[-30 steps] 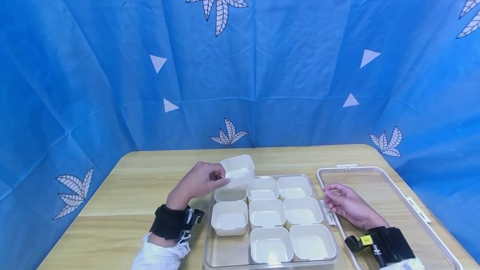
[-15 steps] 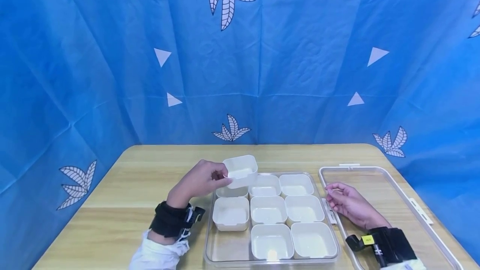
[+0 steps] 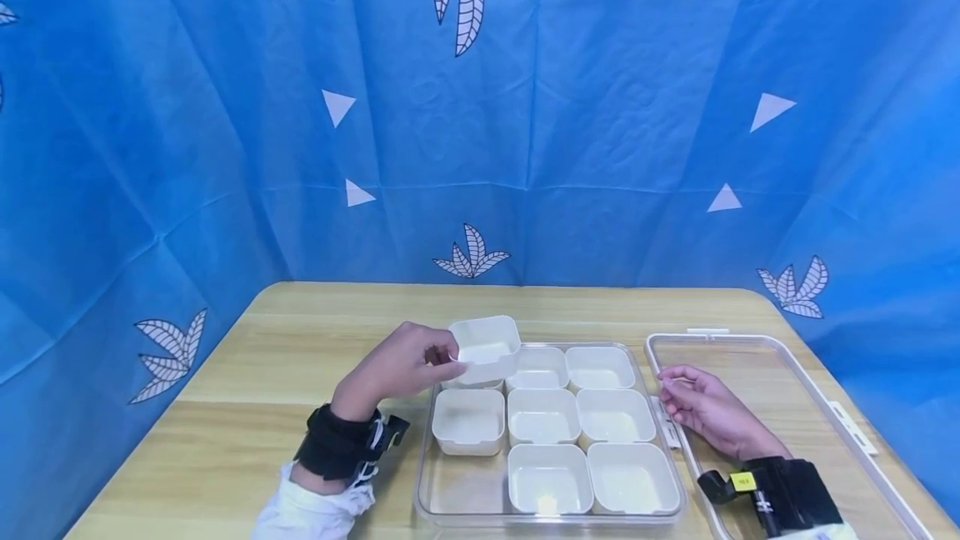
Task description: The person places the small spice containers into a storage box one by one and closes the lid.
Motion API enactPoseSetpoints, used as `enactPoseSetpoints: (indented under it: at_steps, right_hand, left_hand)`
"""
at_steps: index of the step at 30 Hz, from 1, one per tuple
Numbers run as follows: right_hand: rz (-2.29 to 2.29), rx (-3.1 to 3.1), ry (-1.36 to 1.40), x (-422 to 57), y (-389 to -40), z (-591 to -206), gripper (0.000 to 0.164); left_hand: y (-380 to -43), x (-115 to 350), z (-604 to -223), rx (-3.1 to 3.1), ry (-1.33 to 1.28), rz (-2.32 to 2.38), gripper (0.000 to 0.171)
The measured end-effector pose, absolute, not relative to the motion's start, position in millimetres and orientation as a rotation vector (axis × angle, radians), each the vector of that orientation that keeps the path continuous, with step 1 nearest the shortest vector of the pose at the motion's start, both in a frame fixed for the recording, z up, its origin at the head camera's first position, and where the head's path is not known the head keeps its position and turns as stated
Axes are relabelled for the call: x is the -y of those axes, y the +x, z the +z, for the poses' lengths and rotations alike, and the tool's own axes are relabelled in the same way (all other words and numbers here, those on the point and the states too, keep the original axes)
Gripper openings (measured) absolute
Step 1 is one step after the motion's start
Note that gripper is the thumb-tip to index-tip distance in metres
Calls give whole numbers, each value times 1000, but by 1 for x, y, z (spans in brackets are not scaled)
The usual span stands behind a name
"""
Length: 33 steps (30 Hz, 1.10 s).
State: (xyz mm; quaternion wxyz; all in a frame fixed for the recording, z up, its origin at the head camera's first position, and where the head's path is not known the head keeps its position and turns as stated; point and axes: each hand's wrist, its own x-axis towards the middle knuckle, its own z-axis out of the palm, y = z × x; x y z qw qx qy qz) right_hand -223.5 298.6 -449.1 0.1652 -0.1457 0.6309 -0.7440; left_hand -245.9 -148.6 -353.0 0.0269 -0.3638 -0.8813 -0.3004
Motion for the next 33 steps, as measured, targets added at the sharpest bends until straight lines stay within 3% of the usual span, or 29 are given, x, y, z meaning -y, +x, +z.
enactPoseSetpoints:
  at_steps: [13,33]
  right_hand:
    - [-2114,-1795,-406,-298,-222,-447,13]
    - [-2100,-1821,-371,-298,-222,-446,14]
  left_hand:
    - [-235,151,-353,2764,-1143,-953,12]
    - [-210,148,-331,2853,-1402,-867,16]
